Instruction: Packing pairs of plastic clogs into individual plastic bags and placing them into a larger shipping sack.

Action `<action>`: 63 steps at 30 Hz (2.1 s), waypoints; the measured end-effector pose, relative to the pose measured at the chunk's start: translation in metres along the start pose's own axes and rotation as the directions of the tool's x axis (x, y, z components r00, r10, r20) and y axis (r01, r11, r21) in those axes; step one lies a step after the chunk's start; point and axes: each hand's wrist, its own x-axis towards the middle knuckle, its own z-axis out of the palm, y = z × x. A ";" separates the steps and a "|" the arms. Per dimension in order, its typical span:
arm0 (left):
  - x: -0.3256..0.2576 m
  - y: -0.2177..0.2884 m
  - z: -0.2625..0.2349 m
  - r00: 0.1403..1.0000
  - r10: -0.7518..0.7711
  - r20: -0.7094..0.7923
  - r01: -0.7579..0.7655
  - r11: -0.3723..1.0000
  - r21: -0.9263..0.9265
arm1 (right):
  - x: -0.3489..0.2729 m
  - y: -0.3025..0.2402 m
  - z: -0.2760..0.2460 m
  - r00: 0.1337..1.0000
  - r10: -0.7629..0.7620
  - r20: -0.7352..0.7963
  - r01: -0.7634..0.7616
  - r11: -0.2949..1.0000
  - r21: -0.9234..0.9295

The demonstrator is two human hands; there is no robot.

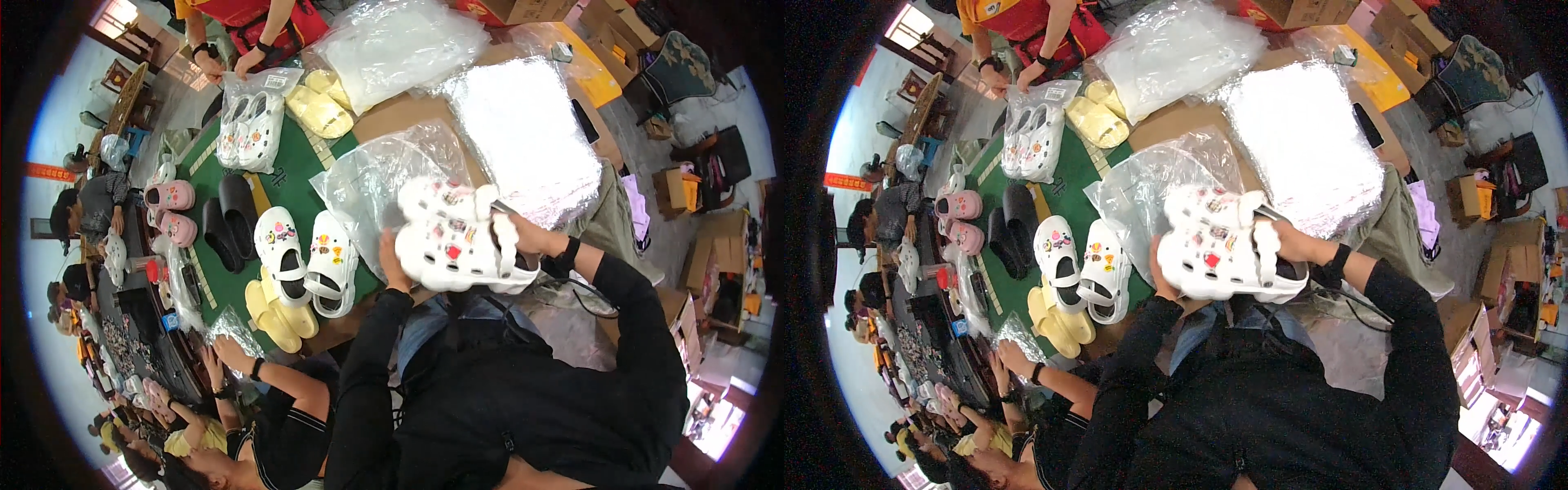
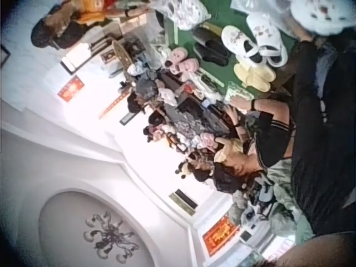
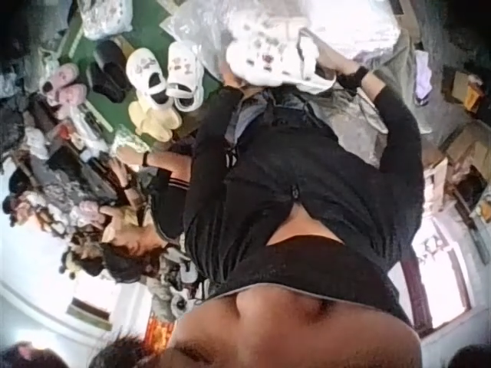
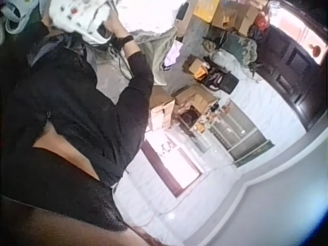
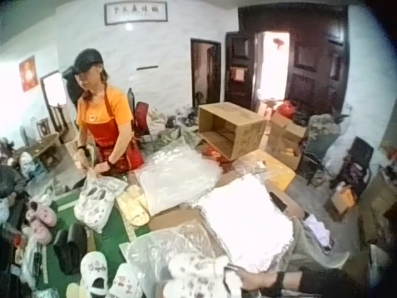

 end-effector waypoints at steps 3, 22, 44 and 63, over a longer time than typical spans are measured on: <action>0.020 -0.004 -0.011 0.958 0.149 -0.243 -0.005 0.861 0.508 | -0.001 0.002 0.002 0.964 -0.037 0.263 0.054 0.997 -0.057; -0.008 0.009 -0.044 0.997 0.060 -0.047 -0.024 0.832 0.554 | -0.013 0.020 0.023 0.902 0.091 0.422 -0.076 0.996 -0.053; -0.008 0.036 -0.019 0.977 0.175 -0.118 -0.171 0.984 0.043 | -0.043 0.020 0.017 0.990 0.091 0.104 -0.096 0.995 0.042; -0.033 0.069 -0.054 0.992 0.027 0.120 -0.002 0.979 -0.203 | 0.001 0.021 0.040 0.984 0.135 -0.115 -0.114 0.978 0.175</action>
